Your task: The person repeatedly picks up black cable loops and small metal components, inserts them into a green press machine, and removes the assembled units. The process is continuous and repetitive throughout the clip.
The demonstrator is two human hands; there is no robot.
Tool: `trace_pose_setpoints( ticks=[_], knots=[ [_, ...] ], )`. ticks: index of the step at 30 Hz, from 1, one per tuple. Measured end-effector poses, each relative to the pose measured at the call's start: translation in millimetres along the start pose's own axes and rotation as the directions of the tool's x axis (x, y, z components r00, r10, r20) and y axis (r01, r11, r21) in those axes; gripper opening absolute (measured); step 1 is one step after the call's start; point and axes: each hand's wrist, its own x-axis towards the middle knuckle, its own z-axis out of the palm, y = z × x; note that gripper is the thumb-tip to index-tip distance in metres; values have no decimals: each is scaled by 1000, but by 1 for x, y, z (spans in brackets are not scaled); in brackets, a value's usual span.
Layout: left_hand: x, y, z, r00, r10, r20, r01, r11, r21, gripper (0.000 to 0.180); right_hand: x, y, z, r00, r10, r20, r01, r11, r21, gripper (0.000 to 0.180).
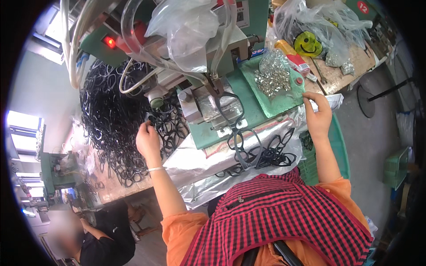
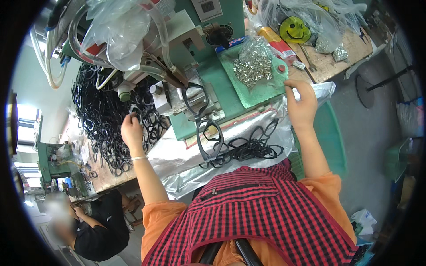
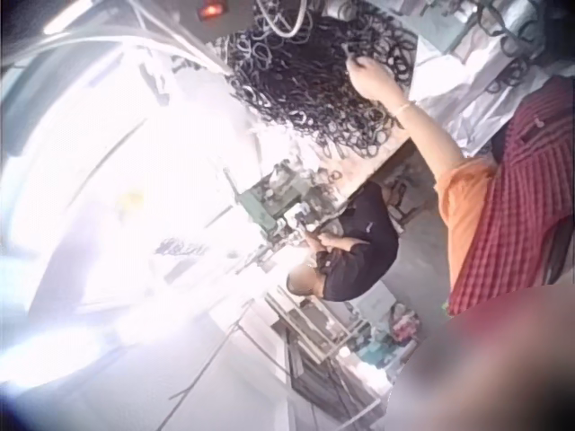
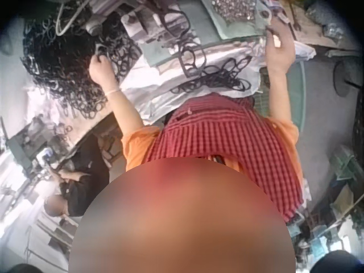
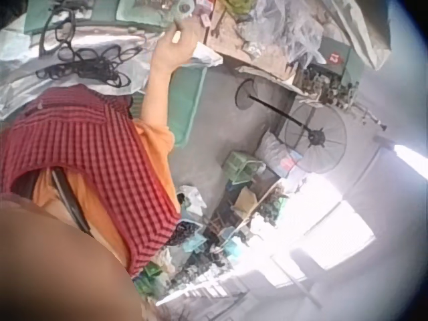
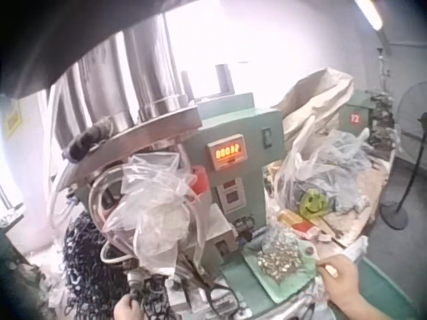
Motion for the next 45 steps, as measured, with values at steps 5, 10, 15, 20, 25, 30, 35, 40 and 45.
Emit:
trace_pose_setpoints(
  ticks=[5,10,15,20,25,30,35,40,45],
  knots=[
    [-16,33,-28,981,51,-185,-173,647,-742,22,26,-62,5,965,-94,244,11,946,323,13],
    [-37,79,-30,993,-19,-116,-96,434,-896,20,66,-131,65,934,-142,327,-124,730,672,29],
    [-78,63,-2,988,-96,-124,-93,282,-955,13,52,-142,80,895,-37,445,-306,674,672,46],
    [-84,60,-4,991,-96,-88,-63,238,-969,8,51,-142,83,928,-52,368,-262,611,747,42],
    [-72,118,-75,896,87,-435,-436,-15,-900,13,49,-148,83,923,-30,383,-301,563,770,42],
    [-43,160,-106,840,175,-513,-527,46,-848,17,50,-164,78,877,-27,481,-419,449,789,49],
    [-58,153,-96,647,399,-650,-717,29,-696,19,43,-165,55,873,-123,471,-336,550,765,49],
    [-81,160,-72,273,803,-529,-923,65,-379,25,62,-62,58,959,-45,279,-7,983,184,25],
    [-83,164,-54,152,850,-504,-973,40,-225,17,36,-18,50,985,-1,173,-39,973,228,16]
  ],
)
